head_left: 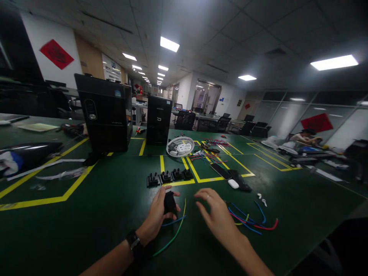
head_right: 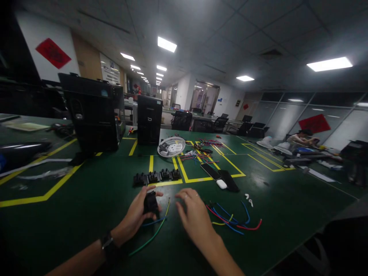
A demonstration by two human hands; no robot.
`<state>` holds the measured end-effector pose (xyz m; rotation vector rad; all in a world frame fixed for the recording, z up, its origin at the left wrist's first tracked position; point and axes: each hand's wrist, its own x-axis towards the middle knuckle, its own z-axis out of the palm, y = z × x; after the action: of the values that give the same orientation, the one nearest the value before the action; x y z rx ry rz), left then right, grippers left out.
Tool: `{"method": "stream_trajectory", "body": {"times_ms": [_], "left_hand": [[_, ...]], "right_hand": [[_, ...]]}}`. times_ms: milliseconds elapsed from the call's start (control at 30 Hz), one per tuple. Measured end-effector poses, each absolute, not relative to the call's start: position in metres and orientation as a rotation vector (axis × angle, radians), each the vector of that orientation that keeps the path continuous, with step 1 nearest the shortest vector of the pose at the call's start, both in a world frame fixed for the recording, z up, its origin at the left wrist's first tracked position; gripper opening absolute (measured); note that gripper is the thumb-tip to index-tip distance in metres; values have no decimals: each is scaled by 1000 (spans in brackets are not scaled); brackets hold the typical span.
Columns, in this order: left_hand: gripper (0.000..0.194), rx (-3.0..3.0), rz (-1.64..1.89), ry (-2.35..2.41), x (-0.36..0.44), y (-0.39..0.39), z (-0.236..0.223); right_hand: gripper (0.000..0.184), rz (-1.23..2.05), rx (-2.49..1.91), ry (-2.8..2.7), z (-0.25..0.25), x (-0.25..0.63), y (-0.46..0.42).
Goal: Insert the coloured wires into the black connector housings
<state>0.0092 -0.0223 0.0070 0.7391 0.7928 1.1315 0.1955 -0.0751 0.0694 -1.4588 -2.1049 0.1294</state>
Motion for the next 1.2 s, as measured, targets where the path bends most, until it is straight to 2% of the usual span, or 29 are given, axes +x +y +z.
{"method": "stream_trajectory", "body": {"times_ms": [167,300,500,700,900,1200], "left_hand": [[48,842,1136,733,12,-22,0],[45,810,1143,720,14,-19,-5],[48,646,1135,680,10,-15,-1],[47,532,1136,674,10,-13,2],[42,540,1197,628,12,-10,-9],[31,535,1184,595,16,-7,-13]], "right_hand": [[17,-49,-2171,-2113,47,279,-81],[21,-32,-2332,-2162,36,297,-80],[24,-74,-2127,-2122,56,307,-74],[24,-41,-1577,-2086,89,254,-67],[23,268,-1183,-2162,60,164,-51],[27,341,-1113,-2119,34,155,-43]]}}
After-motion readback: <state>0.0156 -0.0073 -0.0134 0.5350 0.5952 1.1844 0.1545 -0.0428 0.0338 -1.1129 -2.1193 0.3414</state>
